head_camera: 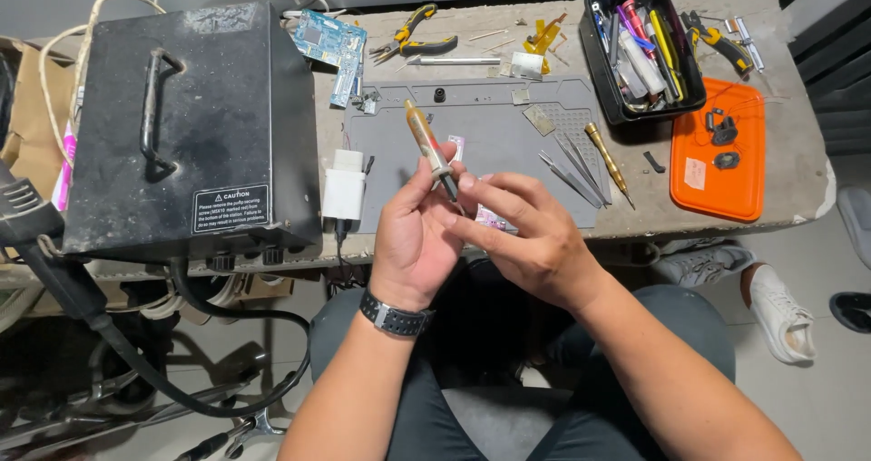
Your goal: Repairing a tablet by applying flux to the motherboard and managing internal ribbon cables.
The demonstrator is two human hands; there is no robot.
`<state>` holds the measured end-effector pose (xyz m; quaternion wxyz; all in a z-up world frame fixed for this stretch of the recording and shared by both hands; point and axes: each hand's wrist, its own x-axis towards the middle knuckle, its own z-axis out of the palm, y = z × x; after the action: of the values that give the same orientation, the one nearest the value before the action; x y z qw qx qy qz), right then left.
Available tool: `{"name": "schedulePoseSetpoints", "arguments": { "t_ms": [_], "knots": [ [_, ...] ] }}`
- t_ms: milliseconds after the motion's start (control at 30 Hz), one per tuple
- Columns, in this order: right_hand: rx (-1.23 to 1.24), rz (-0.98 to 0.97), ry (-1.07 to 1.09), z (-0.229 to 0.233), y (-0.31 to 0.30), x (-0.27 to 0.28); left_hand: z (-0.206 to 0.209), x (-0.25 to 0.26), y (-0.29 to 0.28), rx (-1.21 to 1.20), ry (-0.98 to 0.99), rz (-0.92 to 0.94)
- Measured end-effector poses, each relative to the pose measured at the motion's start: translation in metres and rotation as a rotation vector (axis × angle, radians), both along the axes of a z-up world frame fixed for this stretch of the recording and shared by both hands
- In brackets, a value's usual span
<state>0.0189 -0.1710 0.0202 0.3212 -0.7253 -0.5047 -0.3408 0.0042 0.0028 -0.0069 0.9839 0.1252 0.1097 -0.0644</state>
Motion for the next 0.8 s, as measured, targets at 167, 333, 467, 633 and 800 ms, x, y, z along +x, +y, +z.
{"name": "schedulePoseSetpoints", "arguments": {
  "t_ms": [167,333,467,633,800],
  "knots": [
    [0.247,-0.008,0.104,-0.002,-0.001,-0.002,-0.003,-0.002,-0.012,0.102,-0.148,-0.002],
    [0.740,0.167,0.692,0.011,0.025,-0.017,-0.003,-0.008,-0.042,0.318,-0.160,0.048],
    [1.198,0.383,1.287,-0.006,0.029,0.001,0.026,-0.012,-0.060,0.871,-0.136,0.339],
    [1.314,0.463,1.675,-0.026,0.015,0.034,0.024,-0.012,-0.044,1.133,-0.157,0.458],
    [1.402,0.456,1.917,-0.027,0.018,0.041,0.022,-0.015,-0.045,1.003,-0.219,0.542]
  ]
}}
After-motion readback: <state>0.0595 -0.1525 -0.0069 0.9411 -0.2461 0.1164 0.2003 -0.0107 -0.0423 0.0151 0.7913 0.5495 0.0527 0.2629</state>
